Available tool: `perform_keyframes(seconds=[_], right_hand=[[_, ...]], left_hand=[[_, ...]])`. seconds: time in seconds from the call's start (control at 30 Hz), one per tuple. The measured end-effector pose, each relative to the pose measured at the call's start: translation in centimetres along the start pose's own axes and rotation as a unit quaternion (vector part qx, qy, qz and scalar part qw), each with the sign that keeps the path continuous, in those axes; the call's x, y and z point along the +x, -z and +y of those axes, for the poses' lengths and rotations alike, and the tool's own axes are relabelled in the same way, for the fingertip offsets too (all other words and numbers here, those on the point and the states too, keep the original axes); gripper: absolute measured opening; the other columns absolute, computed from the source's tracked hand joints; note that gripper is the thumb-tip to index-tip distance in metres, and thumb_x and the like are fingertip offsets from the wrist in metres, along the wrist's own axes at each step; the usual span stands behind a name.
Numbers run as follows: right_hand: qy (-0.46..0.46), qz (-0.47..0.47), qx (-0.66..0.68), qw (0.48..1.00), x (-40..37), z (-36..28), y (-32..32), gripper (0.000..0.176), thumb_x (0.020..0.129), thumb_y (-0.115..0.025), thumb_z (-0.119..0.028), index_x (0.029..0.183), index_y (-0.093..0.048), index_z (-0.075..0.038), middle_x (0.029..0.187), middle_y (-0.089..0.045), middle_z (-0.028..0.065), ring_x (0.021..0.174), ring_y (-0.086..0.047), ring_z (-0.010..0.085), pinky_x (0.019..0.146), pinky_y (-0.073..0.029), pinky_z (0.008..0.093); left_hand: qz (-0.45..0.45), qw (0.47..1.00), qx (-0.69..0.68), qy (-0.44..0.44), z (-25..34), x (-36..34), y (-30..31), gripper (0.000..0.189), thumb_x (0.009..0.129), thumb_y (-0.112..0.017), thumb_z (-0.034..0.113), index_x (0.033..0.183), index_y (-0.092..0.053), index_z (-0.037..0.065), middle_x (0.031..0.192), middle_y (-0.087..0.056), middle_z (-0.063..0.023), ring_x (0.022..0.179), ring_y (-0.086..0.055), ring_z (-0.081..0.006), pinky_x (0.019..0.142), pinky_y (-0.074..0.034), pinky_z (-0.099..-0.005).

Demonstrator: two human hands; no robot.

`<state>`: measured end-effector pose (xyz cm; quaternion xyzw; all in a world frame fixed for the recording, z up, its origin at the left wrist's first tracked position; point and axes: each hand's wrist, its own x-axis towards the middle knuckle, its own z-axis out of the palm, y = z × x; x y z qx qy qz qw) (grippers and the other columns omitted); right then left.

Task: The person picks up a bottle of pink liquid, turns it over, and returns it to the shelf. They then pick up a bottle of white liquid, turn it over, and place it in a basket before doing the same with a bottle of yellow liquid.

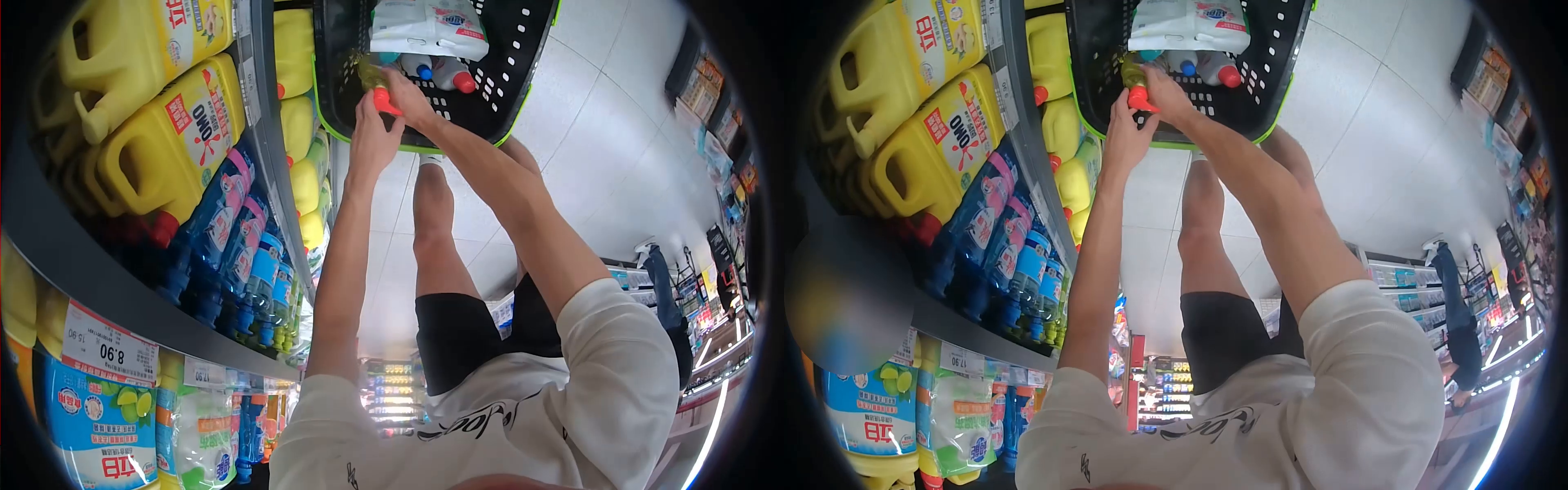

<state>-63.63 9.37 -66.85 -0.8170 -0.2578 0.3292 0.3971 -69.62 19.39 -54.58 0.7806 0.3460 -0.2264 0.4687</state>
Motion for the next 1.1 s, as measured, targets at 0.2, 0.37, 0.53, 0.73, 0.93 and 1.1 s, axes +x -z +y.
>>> perform_keyframes(seconds=[0.2, 0.37, 0.53, 0.73, 0.93, 1.1], right_hand=[[-0.049, -0.135, -0.072, 0.987, 0.0, 0.6, 1.3, 0.061, 0.077, -0.066, -0.009, 0.131, -0.037, 0.000, 0.117, -0.057, 0.0247, 0.108, -0.057, 0.0409, 0.090, -0.047, 0.0460], [-0.049, -0.264, -0.190, 0.944, -2.3, -0.1, 6.0, 0.030, 0.079, -0.058, -0.007, 0.107, -0.052, 0.002, 0.104, -0.063, 0.0229, 0.099, -0.062, 0.0387, 0.084, -0.050, 0.0466], [-0.013, -0.255, -0.247, 0.935, -8.9, -5.2, 17.4, 0.017, 0.081, -0.055, -0.013, 0.095, -0.057, -0.003, 0.087, -0.065, 0.0205, 0.086, -0.063, 0.0403, 0.074, -0.051, 0.0493], [-0.019, -0.226, -0.298, 0.927, -12.4, 0.7, 29.9, 0.036, 0.070, -0.069, -0.036, 0.085, -0.067, -0.003, 0.089, -0.065, 0.0234, 0.086, -0.061, 0.0412, 0.076, -0.049, 0.0486], [-0.302, -0.353, -0.043, 0.885, -3.7, 6.6, 44.6, 0.027, 0.084, -0.060, -0.018, 0.104, -0.065, -0.001, 0.083, -0.070, 0.0134, 0.064, -0.068, 0.0226, 0.053, -0.055, 0.0380], [0.230, -0.325, -0.237, 0.886, 8.1, 4.0, 47.2, 0.078, 0.077, -0.077, -0.023, 0.144, -0.038, -0.014, 0.127, -0.055, 0.0218, 0.104, -0.064, 0.0292, 0.077, -0.055, 0.0527]], left_hand=[[-0.006, 0.999, -0.031, 0.015, -0.3, -0.7, -0.6, 0.073, 0.084, -0.069, 0.020, 0.139, -0.029, -0.005, 0.135, -0.043, -0.0244, 0.112, -0.060, -0.0271, 0.084, -0.052, -0.0316], [-0.021, 0.996, -0.072, 0.043, 0.1, -4.1, -0.7, 0.059, 0.085, -0.065, 0.021, 0.132, -0.041, -0.004, 0.129, -0.050, -0.0247, 0.110, -0.060, -0.0322, 0.093, -0.047, -0.0388], [0.004, 0.989, -0.125, 0.074, -0.5, -12.7, -1.3, 0.041, 0.085, -0.063, 0.023, 0.118, -0.057, 0.000, 0.106, -0.065, -0.0219, 0.109, -0.059, -0.0351, 0.090, -0.048, -0.0391], [0.003, 0.977, 0.124, -0.173, -5.3, -23.1, -4.8, 0.023, 0.089, -0.055, 0.023, 0.086, -0.063, 0.003, 0.091, -0.063, -0.0205, 0.089, -0.060, -0.0352, 0.078, -0.046, -0.0469], [0.097, 0.995, -0.026, 0.010, 10.8, -28.7, 0.8, 0.028, 0.085, -0.057, 0.028, 0.085, -0.067, 0.002, 0.080, -0.066, -0.0177, 0.075, -0.064, -0.0313, 0.069, -0.051, -0.0438], [0.224, 0.963, -0.132, 0.074, 15.8, -26.3, -3.9, 0.033, 0.084, -0.062, 0.033, 0.090, -0.069, 0.001, 0.077, -0.070, -0.0151, 0.067, -0.068, -0.0274, 0.062, -0.054, -0.0391]])
